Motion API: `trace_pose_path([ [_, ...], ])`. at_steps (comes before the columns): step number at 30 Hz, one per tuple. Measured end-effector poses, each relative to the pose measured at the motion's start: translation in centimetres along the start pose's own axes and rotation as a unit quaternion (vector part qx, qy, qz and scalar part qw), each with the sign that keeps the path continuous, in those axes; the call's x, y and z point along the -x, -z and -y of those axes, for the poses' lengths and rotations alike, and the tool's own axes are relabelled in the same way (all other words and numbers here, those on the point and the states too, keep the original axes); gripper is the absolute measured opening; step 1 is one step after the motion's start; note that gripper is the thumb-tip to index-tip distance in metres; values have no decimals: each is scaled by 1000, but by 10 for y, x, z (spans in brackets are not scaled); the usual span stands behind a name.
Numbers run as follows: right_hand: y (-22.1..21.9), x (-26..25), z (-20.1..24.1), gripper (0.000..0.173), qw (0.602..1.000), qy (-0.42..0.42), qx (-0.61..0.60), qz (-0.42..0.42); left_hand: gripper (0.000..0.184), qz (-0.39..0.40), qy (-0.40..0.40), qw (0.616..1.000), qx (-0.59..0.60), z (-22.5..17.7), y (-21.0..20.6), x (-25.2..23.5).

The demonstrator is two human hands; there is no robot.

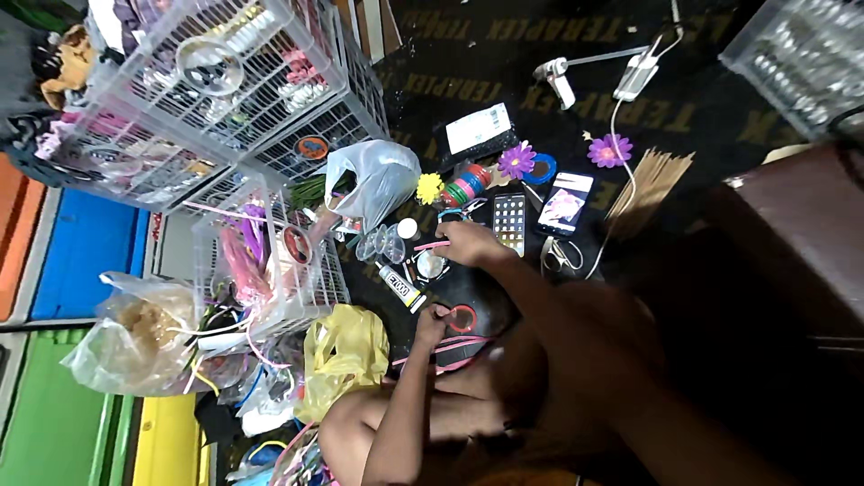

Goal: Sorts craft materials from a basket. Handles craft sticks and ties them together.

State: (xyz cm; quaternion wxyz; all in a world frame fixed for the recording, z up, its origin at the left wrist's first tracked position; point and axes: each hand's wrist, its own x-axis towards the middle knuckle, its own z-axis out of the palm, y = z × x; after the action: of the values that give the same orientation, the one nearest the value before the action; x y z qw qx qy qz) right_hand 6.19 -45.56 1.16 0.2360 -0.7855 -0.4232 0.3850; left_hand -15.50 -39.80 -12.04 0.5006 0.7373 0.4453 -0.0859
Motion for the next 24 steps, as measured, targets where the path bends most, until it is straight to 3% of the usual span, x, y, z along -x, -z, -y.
trace_pose_path([
  [5, 3, 0, -2, 41, 1000, -4, -14, -7, 25, -144, -26, 988, 55, -51, 63, -23],
  [10, 2, -3, -3, 42, 1000, -11, -4, -5, 33, -262, -84, 948, 157, -82, 125, -79],
  [17, -20, -4, 9, 42, 998, 11, 10, 57, 24, -265, -97, 937, 206, -104, 139, -114],
  [24, -79, -15, 3, 40, 967, 66, 116, 216, 19, -212, -107, 952, 192, -93, 136, -130],
])
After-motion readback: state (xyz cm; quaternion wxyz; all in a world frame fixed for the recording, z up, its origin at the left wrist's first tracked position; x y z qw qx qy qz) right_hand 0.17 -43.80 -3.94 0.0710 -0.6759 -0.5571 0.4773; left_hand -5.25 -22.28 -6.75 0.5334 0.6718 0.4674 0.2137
